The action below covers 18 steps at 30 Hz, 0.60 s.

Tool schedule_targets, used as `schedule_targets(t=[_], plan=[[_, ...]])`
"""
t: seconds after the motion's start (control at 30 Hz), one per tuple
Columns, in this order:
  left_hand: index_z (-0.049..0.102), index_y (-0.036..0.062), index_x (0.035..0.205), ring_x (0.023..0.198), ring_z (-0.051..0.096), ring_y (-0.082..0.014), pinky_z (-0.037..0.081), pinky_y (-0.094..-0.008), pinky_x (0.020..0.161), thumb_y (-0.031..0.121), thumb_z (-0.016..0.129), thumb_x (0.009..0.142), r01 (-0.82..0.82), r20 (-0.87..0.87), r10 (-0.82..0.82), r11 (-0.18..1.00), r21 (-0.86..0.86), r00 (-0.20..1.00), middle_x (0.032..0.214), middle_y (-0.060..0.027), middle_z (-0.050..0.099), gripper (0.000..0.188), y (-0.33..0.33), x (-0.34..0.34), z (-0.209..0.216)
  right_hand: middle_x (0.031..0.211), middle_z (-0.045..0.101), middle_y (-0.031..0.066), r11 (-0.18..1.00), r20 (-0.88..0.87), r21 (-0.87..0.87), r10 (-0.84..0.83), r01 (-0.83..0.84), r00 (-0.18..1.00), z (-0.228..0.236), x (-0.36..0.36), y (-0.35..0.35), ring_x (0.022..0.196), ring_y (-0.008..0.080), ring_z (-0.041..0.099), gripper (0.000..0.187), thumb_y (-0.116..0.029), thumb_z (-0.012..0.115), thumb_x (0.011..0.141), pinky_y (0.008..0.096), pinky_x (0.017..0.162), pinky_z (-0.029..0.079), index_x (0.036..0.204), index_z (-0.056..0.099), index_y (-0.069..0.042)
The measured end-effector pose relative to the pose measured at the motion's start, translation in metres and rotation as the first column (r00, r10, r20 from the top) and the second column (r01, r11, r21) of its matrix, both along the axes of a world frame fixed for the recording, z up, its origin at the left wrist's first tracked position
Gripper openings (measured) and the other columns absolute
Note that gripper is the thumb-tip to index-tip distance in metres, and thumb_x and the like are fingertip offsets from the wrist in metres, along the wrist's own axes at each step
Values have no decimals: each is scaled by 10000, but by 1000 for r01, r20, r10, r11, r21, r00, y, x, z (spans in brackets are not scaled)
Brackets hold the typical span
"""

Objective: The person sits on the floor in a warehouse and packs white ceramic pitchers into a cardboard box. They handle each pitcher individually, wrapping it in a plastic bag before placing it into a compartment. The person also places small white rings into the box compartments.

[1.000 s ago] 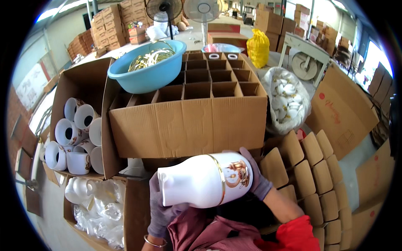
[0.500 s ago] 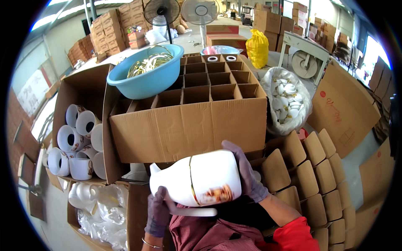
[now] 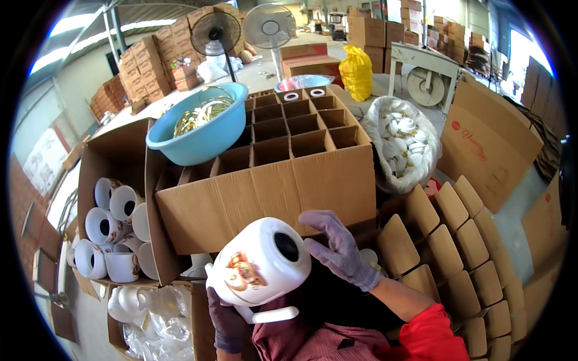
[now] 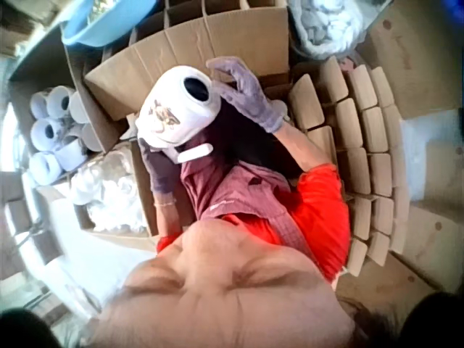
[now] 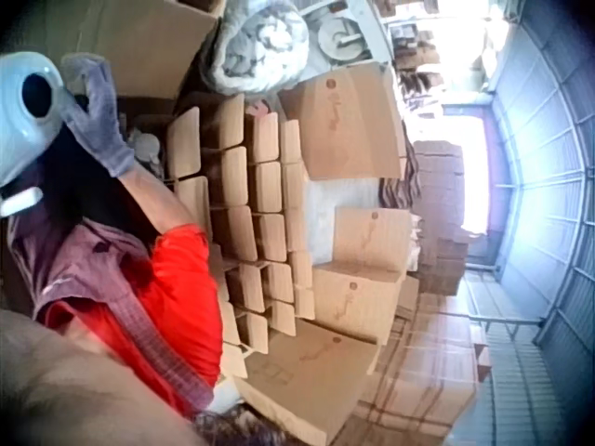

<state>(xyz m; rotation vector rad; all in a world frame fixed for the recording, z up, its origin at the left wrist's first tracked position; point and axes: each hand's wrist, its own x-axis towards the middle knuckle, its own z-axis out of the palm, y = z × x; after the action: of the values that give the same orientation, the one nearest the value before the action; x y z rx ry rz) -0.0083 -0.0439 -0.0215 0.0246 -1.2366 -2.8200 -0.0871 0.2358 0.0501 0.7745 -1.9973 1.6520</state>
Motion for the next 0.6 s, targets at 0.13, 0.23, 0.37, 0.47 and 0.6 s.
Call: schedule_targets(t=[0.13,0.23,0.37,0.47,0.6], plan=[[344,34,1503,1337,481,-313,392,-486,1127,547,324,1045,-46,-15,45,996,-81,999,1465,-156,487,689,2,6,2,934,617,90,940,-229,340,109,-25,967,17,-6,-7,864,285,629,307,-123,755,830,390,785,505,1117,653,-85],[347,26,1495,1342,473,-319,376,-491,1135,526,323,1050,-88,-55,76,958,-271,996,1453,-174,491,670,0,17,-5,903,602,113,860,-276,494,14,129,961,18,-1,-8,856,321,616,207,-170,715,845,415,744,506,1008,632,-73],[328,22,1508,1331,482,-357,365,-501,1140,541,417,1014,-148,-127,146,989,-5,981,1487,-183,456,722,-2,13,-26,868,603,166,886,-144,454,-27,90,989,4,7,-2,817,345,639,210,-216,670,892,448,702,512,975,595,-38],[316,36,1517,1338,474,-369,393,-517,1115,596,459,974,-117,-247,111,993,-7,963,1510,-192,424,793,9,16,-18,822,587,196,947,41,321,-20,6,999,-19,13,1,758,370,624,228,-211,654,925,434,664,492,947,546,-12],[465,30,1342,1174,547,-330,448,-464,972,495,569,942,-100,-266,49,978,-181,963,1329,-172,522,622,-1,9,19,818,609,162,971,385,82,176,-224,906,-37,34,16,731,210,602,287,-266,606,997,381,648,469,1002,542,14]])
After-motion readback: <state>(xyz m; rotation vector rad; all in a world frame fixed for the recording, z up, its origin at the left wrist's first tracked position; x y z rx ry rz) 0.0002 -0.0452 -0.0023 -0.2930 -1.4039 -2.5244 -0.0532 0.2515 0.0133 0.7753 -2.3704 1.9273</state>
